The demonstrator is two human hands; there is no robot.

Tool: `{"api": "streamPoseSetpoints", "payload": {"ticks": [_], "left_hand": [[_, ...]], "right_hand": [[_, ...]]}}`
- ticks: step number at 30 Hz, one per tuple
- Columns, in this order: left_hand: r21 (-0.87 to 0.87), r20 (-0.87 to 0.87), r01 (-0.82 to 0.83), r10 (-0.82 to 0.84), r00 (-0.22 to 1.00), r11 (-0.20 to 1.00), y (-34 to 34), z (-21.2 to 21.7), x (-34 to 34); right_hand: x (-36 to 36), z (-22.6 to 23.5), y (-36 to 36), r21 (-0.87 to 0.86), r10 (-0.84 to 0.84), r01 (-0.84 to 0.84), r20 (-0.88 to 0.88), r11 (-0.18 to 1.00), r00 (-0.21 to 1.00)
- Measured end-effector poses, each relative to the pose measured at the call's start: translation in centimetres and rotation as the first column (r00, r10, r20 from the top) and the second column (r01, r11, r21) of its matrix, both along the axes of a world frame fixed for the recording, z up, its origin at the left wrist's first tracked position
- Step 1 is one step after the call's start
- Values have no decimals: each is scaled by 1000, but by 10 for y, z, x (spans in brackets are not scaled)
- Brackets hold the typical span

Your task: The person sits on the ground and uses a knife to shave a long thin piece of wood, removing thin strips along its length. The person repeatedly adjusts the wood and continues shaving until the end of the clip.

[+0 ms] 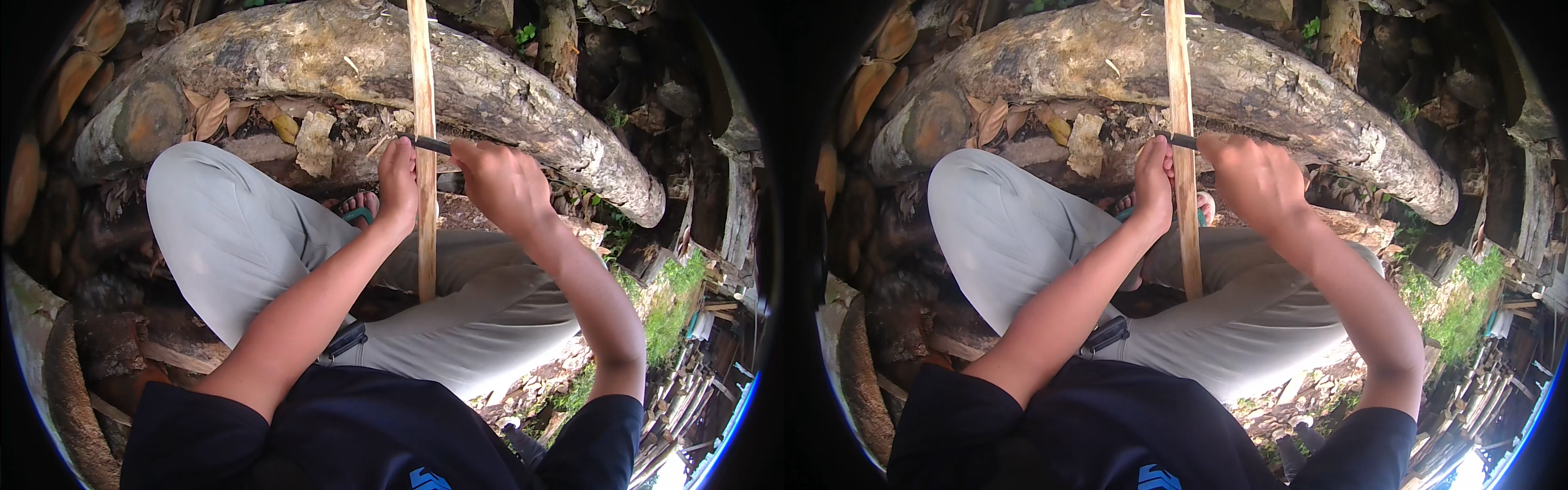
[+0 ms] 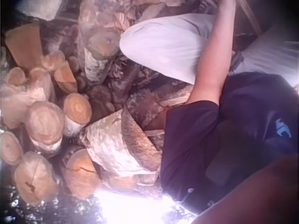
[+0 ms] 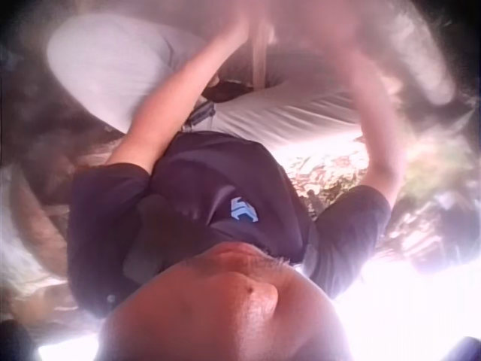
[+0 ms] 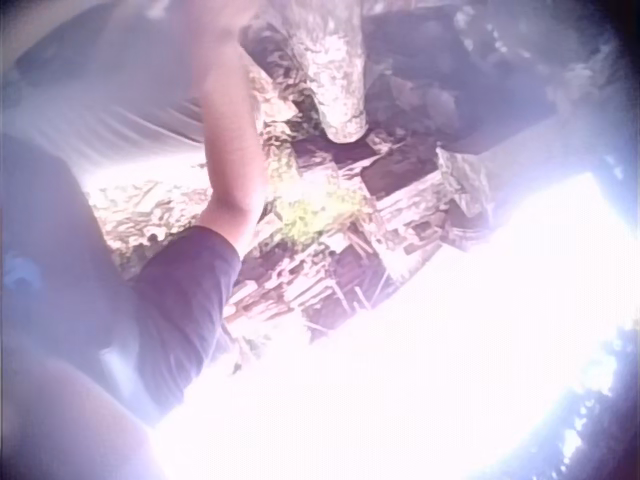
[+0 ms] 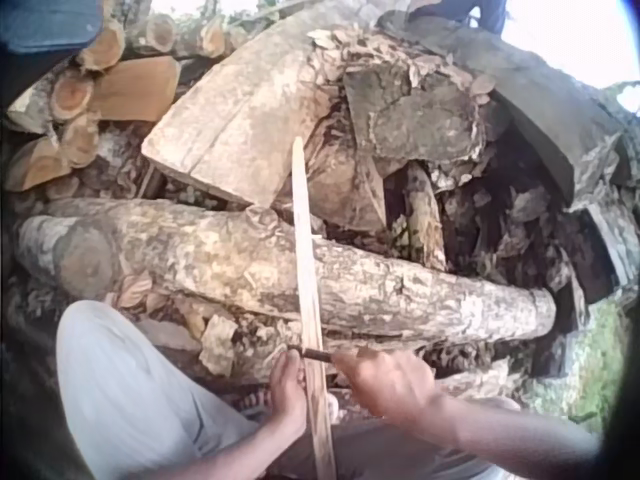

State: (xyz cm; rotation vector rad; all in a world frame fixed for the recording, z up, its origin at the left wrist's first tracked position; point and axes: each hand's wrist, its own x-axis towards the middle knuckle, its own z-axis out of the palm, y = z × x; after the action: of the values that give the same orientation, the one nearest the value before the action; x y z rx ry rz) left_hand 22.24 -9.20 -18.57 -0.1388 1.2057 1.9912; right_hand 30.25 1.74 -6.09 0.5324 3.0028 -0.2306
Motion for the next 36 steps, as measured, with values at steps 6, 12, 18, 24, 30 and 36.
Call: {"api": "streamPoseSetpoints", "payload": {"ticks": [6,12,18,24,30,36], "left_hand": [[-16,61,29,-28,998,999,5,-6,-10],[64,161,13,-23,987,998,4,-4,-13],[57,175,7,-17,984,998,5,-2,-13],[46,135,11,-17,991,999,7,-6,-21],[37,74,4,-7,997,999,16,-17,-31],[-17,72,18,-17,997,1000,11,4,-22]], "right_hand": [[-8,2,-14,9,-71,71,29,997,997],[-10,1,-26,52,-79,76,63,996,995],[-12,-3,-29,144,-84,75,61,987,995],[-13,-9,-34,164,-63,59,15,985,998],[-24,-12,-25,185,-20,17,15,983,1000],[-20,3,-27,85,-67,64,26,994,997]]}}
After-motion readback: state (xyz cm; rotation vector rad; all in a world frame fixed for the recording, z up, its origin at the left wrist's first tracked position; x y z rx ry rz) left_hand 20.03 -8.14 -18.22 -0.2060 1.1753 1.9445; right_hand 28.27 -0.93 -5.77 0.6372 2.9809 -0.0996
